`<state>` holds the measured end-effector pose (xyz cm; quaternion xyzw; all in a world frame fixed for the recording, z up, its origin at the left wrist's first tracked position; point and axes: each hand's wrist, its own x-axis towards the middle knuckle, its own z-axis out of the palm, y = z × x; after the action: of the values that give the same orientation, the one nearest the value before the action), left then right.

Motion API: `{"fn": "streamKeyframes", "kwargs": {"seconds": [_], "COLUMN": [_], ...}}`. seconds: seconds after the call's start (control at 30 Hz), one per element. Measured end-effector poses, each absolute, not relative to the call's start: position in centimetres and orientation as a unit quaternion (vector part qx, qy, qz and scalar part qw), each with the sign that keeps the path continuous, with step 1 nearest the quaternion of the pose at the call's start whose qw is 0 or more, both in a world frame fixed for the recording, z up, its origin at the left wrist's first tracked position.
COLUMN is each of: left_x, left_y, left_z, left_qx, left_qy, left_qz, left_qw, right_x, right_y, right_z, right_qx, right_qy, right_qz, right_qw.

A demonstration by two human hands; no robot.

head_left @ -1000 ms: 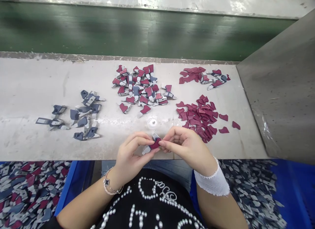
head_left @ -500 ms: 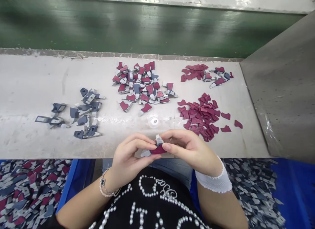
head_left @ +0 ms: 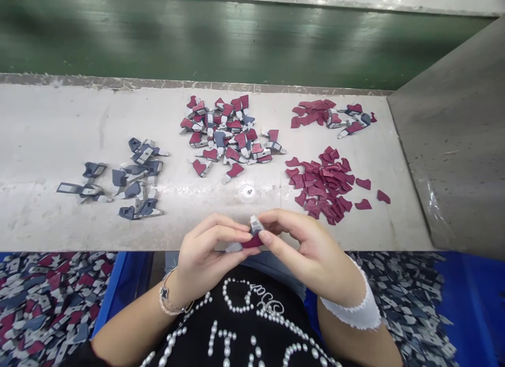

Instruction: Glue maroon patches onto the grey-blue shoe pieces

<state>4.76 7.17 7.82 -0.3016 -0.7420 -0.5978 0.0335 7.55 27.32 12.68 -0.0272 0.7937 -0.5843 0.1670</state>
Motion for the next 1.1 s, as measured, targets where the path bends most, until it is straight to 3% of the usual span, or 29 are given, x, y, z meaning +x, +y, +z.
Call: {"fn": "streamKeyframes", "kwargs": {"seconds": [1.1], "left_x": [5.5], "left_y": [7.2], "left_z": [9.6], "left_qx": [-0.32], "left_qy": [-0.732], "left_qz": [-0.601], "left_qw": [0.003], "right_x": [8.8], "right_y": [26.8], "right_z": [14.7], "right_qx": [-0.065], "right_qy": [0.866], "right_qz": [-0.481], "right_qw": [0.119]}}
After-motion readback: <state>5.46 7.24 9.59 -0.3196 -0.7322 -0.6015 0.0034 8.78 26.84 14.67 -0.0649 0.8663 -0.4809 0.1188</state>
